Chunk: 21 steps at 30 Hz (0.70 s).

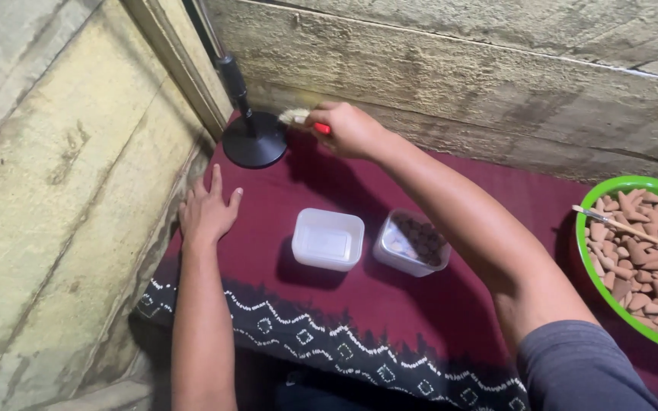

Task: Cleaning a workspace by using a hand brush to sweep a table and wall, and organizing plastic containers.

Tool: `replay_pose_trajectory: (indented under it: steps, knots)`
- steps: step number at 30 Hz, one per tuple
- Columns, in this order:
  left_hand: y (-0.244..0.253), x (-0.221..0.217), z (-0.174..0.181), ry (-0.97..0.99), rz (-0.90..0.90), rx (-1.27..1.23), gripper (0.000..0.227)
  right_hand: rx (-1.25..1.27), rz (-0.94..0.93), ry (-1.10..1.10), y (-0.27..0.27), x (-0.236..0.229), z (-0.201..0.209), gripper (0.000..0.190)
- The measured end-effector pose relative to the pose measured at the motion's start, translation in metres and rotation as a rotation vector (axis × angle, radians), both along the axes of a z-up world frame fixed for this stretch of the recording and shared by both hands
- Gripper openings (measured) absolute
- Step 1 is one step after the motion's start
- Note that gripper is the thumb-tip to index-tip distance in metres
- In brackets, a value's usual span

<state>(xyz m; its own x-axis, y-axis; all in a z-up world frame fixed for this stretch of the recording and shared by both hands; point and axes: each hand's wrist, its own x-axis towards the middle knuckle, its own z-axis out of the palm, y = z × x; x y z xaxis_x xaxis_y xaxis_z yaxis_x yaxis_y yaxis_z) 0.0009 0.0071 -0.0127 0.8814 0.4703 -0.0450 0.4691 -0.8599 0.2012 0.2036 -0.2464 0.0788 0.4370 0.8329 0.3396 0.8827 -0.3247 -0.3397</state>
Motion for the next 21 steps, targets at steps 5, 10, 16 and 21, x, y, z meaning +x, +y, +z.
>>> replay_pose_trajectory:
  steps: [5, 10, 16, 21]
  knots:
    - [0.008, 0.006, -0.015, -0.029, 0.004, 0.015, 0.077, 0.253, -0.048, 0.065, 0.059, 0.043, -0.028, 0.012]
    - [0.007, 0.006, -0.011, -0.02, 0.016, -0.009, 0.078, 0.296, -0.061, 0.16, 0.078, 0.04, -0.022, 0.011]
    - [0.007, 0.008, -0.011, -0.008, 0.01, -0.017, 0.078, 0.001, 0.032, -0.052, 0.082, 0.019, -0.038, 0.011]
    - [0.012, 0.009, -0.019, -0.027, -0.005, -0.024, 0.08, -0.041, 0.26, 0.143, 0.077, -0.028, 0.003, 0.018]
